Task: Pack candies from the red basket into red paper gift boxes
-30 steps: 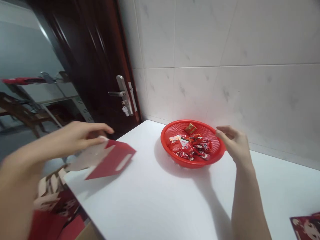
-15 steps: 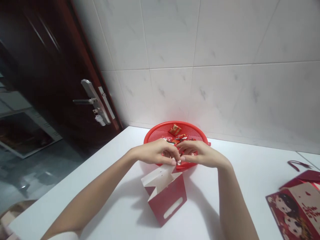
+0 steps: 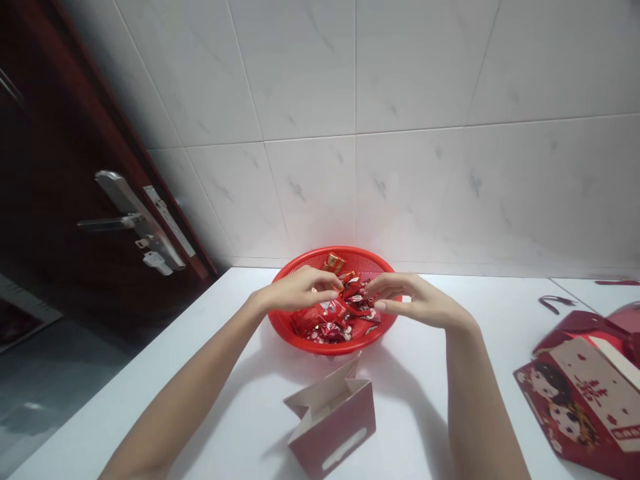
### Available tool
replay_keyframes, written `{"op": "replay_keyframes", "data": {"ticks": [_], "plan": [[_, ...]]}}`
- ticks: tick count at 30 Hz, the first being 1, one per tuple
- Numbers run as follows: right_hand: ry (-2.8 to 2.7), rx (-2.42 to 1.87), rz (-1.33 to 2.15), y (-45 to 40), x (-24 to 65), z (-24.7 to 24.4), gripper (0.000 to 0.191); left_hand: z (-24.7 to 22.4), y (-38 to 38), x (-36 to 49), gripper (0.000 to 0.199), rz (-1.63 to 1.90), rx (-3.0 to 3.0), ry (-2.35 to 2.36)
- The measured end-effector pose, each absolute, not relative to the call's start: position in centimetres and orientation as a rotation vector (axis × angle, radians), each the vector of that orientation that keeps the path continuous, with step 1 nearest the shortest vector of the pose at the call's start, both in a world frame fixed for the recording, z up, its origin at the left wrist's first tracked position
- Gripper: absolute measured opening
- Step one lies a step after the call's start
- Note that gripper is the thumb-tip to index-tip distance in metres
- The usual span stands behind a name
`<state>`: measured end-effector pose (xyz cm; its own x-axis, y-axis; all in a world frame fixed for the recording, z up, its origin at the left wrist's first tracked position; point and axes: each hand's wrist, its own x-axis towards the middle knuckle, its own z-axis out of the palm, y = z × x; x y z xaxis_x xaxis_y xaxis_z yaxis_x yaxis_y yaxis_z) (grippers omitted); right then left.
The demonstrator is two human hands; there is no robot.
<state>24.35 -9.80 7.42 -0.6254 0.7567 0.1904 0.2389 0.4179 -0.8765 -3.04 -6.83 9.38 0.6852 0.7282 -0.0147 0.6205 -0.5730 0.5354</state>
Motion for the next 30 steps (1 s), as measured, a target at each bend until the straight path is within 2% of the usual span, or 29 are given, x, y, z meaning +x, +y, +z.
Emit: {"op": "replay_keyframes", "data": {"ticks": [5, 9, 12, 14, 17, 20, 24, 27, 30], "plan": [[-2.375, -0.684, 1.328, -11.0, 21.0, 7.5, 0.031, 6.7, -1.0, -2.1, 0.033, -0.134, 2.472, 1.12], [-2.631, -0.682, 1.275, -11.6, 18.3, 6.7, 0.007, 5.2, 0.3, 0.4, 0.057, -0.507, 2.483, 1.133], [-2.688, -0.728, 1.152, -11.9, 18.0, 6.5, 0.016, 4.3, 0.0, 1.7, 0.077, -0.645, 2.477, 1.256], [-2.66, -0.739, 1.158, -12.0, 18.4, 6.7, 0.014, 3.5, -0.3, 2.2, 0.094, -0.687, 2.485, 1.328], [-2.622, -0.752, 1.253, -12.1, 18.8, 6.7, 0.039, 2.4, -0.5, 2.6, 0.106, -0.697, 2.524, 1.394], [-2.629, -0.778, 1.286, -12.0, 18.9, 6.4, 0.057, 2.1, -0.7, 2.9, 0.092, -0.675, 2.55, 1.434], [-2.608, -0.718, 1.344, -12.0, 19.3, 6.4, 0.064, 2.7, -0.5, 2.9, 0.07, -0.642, 2.543, 1.463], [-2.623, -0.642, 1.375, -12.1, 19.4, 6.5, 0.055, 2.8, 0.0, 2.7, 0.062, -0.626, 2.529, 1.453], [-2.651, -0.692, 1.284, -12.3, 19.2, 6.8, 0.028, 2.4, 0.4, 2.5, 0.056, -0.625, 2.509, 1.457]]}}
